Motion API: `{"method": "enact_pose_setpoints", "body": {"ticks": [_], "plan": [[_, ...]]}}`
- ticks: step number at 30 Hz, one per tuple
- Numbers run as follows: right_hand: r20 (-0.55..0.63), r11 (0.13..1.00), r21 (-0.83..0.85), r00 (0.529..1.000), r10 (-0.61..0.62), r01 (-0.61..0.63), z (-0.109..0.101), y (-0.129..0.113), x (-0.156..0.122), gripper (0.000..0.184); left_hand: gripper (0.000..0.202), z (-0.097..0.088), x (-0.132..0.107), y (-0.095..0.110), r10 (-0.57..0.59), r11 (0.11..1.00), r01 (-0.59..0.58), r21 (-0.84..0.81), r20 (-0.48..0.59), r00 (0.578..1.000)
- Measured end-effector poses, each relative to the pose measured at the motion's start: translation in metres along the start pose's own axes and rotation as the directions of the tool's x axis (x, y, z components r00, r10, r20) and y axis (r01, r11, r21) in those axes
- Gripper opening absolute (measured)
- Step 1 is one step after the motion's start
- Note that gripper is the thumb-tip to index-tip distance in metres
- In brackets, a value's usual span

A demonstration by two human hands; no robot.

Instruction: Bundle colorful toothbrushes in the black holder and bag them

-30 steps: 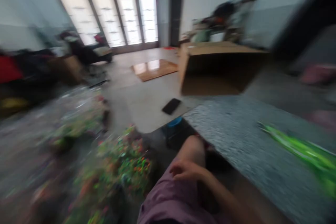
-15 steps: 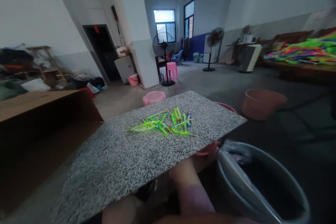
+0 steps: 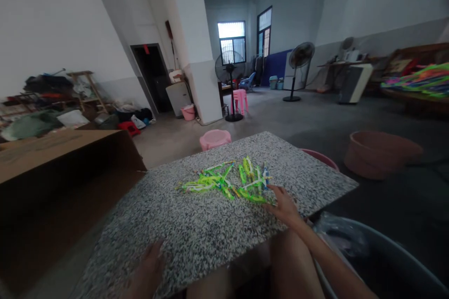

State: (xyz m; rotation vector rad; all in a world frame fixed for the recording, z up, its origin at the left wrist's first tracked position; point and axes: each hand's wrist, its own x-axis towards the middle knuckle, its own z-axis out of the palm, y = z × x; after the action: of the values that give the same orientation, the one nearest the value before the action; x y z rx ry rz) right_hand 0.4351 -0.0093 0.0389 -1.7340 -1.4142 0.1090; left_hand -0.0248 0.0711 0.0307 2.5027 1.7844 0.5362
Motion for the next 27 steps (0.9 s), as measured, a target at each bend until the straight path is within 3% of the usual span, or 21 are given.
{"method": "enact_pose_setpoints", "body": {"ticks": [4,6,8,10,13,15,18,20,24,27], "plan": [[0.16,0.939,-0.332,0.986,-0.04,0.092,0.0,0.014,0.028,0.091,0.062,0.015,0.112,0.048,0.159,0.987,-0.159,0.002,-0.016,0.987],[0.27,0.892,-0.435,0.963,0.0,0.123,0.003,0.014,0.043,0.1,0.072,0.021,0.162,0.062,0.128,0.99,-0.128,0.064,-0.001,0.992],[0.363,0.842,-0.523,0.929,0.076,0.135,0.007,0.012,0.058,0.101,0.069,0.027,0.191,0.062,0.082,0.991,-0.084,0.105,0.021,0.996],[0.428,0.796,-0.578,0.897,0.111,0.177,0.01,0.011,0.066,0.093,0.053,0.032,0.197,0.05,0.098,0.988,-0.103,0.115,0.043,0.994],[0.442,0.737,-0.598,0.897,-0.026,0.316,0.013,0.011,0.063,0.066,0.031,0.037,0.174,0.028,0.231,0.967,-0.234,0.106,0.037,0.972],[0.412,0.695,-0.604,0.9,-0.146,0.389,0.015,0.013,0.053,0.053,0.03,0.039,0.156,0.019,0.317,0.944,-0.316,0.099,0.009,0.949],[0.368,0.663,-0.607,0.894,-0.255,0.439,0.016,0.021,0.041,0.048,0.03,0.036,0.146,0.02,0.359,0.931,-0.359,0.067,0.018,0.933],[0.346,0.663,-0.587,0.885,-0.312,0.464,0.016,0.026,0.036,0.047,0.038,0.031,0.154,0.024,0.369,0.928,-0.37,0.034,0.029,0.929],[0.336,0.687,-0.502,0.85,-0.405,0.526,0.014,0.029,0.028,0.043,0.086,0.024,0.184,0.029,0.391,0.92,-0.384,-0.074,0.125,0.912],[0.218,0.783,-0.428,0.892,-0.396,0.452,0.011,0.024,0.015,0.038,0.098,0.024,0.199,0.031,0.422,0.906,-0.4,-0.136,0.276,0.863]]}}
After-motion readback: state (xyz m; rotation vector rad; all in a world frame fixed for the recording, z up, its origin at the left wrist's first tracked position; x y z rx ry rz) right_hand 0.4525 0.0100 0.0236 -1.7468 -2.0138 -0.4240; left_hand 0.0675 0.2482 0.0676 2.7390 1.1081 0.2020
